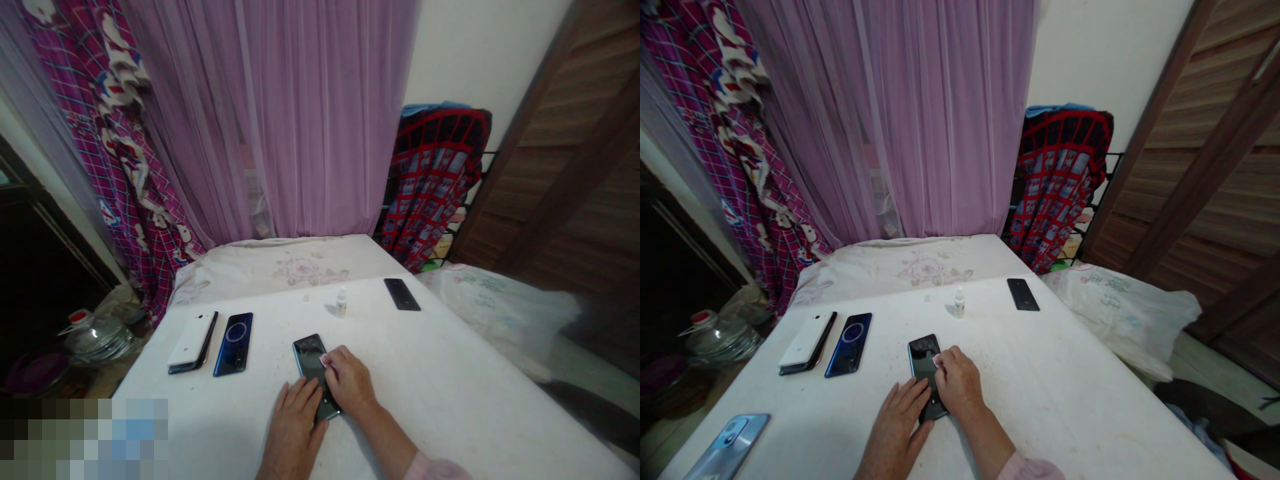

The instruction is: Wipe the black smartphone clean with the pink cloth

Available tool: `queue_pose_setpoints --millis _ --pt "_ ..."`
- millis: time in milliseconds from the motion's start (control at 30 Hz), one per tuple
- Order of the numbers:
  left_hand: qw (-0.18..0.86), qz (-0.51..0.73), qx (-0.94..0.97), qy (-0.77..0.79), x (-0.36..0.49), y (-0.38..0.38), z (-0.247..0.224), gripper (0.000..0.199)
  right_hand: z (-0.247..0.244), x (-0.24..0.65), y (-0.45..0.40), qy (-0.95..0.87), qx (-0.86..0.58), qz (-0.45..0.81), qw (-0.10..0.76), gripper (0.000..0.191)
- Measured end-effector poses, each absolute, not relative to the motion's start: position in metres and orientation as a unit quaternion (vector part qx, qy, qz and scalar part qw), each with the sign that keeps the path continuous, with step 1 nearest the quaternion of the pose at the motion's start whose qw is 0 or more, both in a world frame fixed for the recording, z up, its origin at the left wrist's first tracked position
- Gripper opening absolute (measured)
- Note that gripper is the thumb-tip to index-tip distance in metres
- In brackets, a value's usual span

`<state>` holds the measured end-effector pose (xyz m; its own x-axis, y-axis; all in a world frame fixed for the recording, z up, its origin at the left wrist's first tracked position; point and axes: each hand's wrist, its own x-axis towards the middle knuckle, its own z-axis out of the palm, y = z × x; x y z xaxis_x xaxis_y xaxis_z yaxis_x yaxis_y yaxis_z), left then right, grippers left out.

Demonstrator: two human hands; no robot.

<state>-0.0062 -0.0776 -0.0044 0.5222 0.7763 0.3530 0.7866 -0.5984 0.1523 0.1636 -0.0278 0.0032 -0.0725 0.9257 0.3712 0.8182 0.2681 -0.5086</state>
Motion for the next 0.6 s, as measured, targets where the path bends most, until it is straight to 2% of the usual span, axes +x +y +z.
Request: queue_pose_setpoints --millis 600 --pt "-0.007 -0.193 -0.869 -0.456 -0.005 -0.079 -0.002 0.045 0.006 0.171 -0.057 -0.736 -0.602 0.096 0.295 0.021"
